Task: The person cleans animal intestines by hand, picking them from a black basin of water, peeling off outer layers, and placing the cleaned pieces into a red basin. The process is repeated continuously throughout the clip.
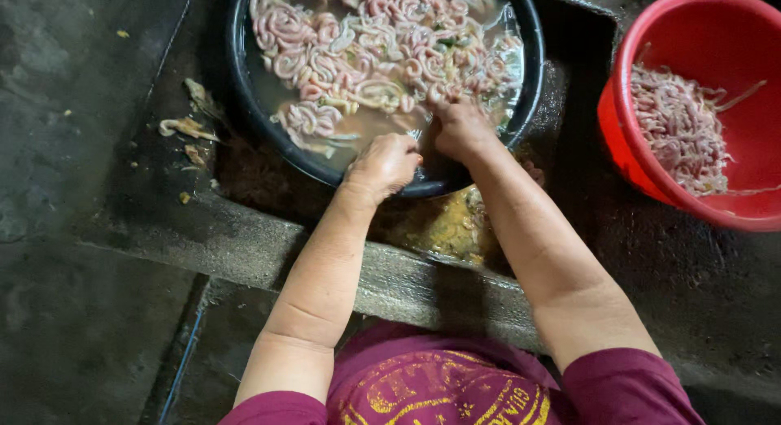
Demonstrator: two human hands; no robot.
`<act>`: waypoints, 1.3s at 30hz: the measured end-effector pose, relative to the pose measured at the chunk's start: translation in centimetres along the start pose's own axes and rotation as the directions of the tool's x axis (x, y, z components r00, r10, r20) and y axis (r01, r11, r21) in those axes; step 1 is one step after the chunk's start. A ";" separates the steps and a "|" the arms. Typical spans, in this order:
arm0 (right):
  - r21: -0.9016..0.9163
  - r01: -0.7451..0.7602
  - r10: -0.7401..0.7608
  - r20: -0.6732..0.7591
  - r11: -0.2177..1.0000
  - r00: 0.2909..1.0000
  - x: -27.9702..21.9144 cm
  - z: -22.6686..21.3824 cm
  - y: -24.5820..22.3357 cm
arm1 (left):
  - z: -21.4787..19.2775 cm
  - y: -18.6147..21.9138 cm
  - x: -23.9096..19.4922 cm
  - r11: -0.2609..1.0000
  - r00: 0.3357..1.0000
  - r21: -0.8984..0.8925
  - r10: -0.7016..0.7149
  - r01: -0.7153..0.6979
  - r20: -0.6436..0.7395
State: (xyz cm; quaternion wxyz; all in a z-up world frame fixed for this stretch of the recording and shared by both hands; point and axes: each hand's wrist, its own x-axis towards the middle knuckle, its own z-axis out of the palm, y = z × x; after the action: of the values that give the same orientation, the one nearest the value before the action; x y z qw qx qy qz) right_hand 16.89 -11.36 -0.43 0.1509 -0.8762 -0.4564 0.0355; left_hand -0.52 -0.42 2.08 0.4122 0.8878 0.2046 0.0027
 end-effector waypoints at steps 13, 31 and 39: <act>0.148 0.017 -0.015 -0.014 0.989 1.000 -1.2 0.3 -0.1 | -2.0 2.4 -0.8 0.988 0.977 0.088 -0.141 0.128 0.159; 0.228 0.193 -0.016 -0.607 0.954 0.794 -14.3 -2.3 -2.5 | -1.1 2.0 -0.5 0.996 0.991 0.013 -0.092 0.091 0.093; 0.255 0.114 0.042 -0.536 0.960 0.843 -15.0 -1.8 1.2 | -1.6 2.8 -1.2 0.991 0.987 0.057 -0.129 0.124 0.097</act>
State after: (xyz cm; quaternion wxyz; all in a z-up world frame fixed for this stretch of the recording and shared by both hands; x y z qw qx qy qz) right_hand 9.47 -24.55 -0.18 0.3940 -0.8123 -0.4030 -0.1501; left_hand -0.90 -1.29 5.37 0.3988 0.8822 0.2394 -0.0735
